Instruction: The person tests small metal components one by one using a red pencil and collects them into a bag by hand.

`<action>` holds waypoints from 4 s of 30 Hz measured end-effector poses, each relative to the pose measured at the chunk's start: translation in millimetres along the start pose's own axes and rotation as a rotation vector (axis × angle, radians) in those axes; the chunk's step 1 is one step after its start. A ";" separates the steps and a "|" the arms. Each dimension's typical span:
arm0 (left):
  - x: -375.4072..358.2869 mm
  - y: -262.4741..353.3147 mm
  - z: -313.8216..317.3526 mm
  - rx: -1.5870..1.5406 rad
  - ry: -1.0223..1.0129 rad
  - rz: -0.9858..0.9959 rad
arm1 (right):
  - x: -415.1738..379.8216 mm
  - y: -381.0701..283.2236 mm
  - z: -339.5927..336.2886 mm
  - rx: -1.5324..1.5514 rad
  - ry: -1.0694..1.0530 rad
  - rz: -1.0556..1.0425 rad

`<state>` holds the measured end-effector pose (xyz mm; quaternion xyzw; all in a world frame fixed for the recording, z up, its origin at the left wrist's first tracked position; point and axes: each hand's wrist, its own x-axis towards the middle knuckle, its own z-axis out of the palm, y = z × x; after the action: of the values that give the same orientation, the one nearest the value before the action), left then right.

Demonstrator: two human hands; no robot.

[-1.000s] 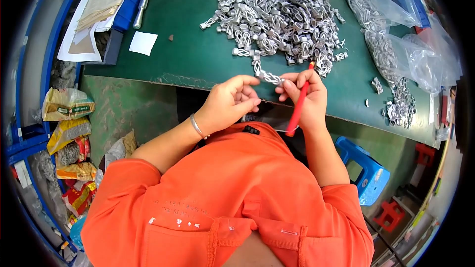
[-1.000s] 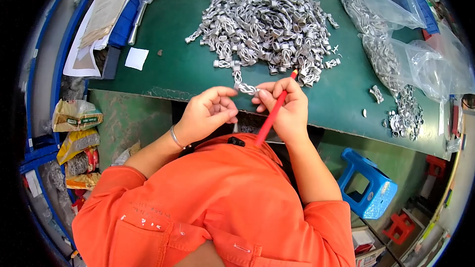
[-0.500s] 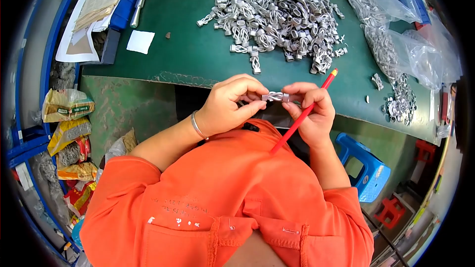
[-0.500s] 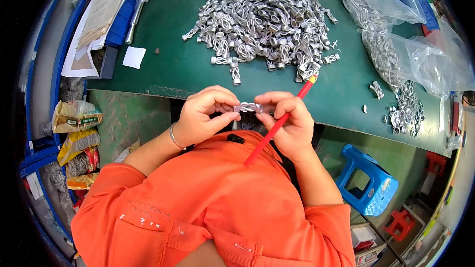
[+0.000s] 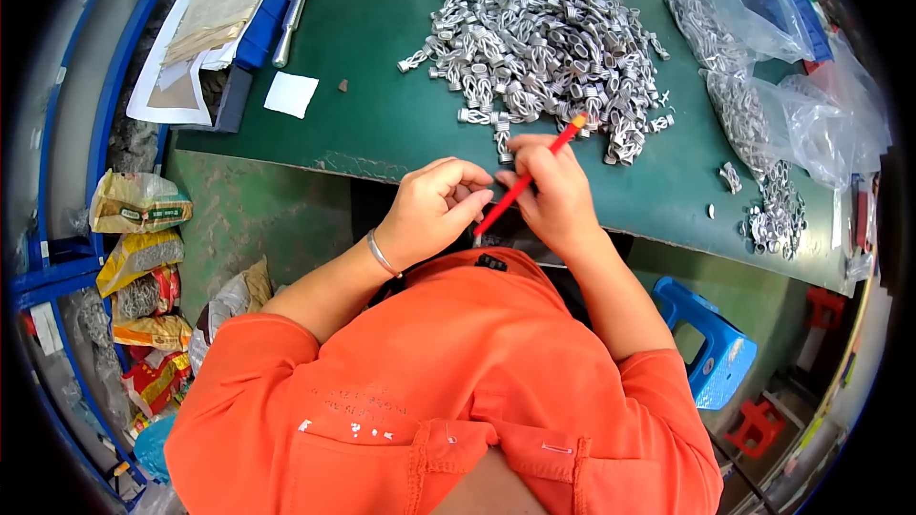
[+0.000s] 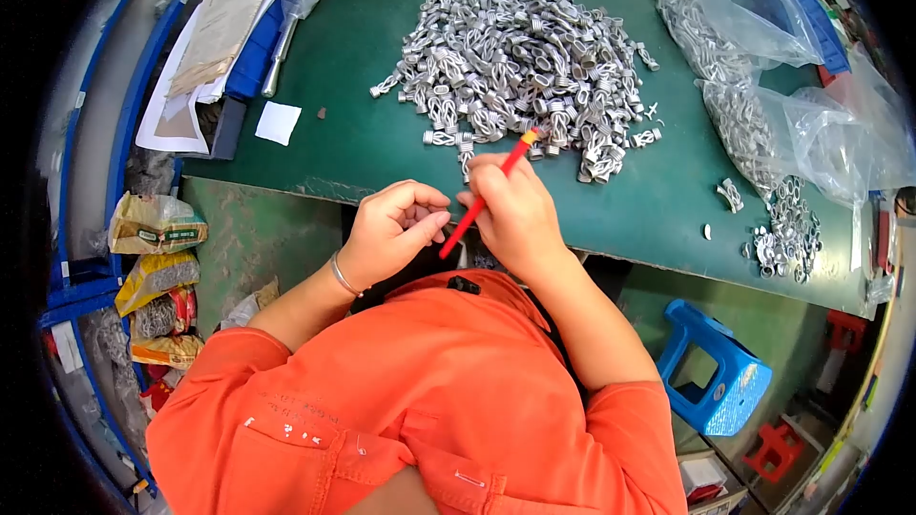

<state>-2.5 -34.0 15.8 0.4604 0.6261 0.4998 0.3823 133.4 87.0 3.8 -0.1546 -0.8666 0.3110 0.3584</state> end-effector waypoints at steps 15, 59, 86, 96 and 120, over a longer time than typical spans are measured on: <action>9.5 7.5 6.8 -0.482 -0.018 -0.081 | -24.3 -8.7 -22.3 1.039 0.140 0.657; 24.7 0.0 13.5 -0.305 -0.001 0.133 | -33.2 1.1 -15.5 0.835 0.246 0.494; 3.0 0.1 10.0 0.104 -0.217 0.079 | 8.6 29.5 -20.0 -0.250 -0.135 -0.166; 9.5 -8.5 21.0 -0.325 -0.165 0.015 | -19.7 -16.0 -28.5 0.972 0.201 0.660; 5.4 1.9 17.1 -0.272 -0.080 0.190 | -55.2 -5.4 -44.2 0.872 0.208 0.438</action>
<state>12.3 -24.0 14.0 0.4811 0.4906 0.5951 0.4167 203.3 74.8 2.7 -0.1990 -0.5626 0.6953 0.4005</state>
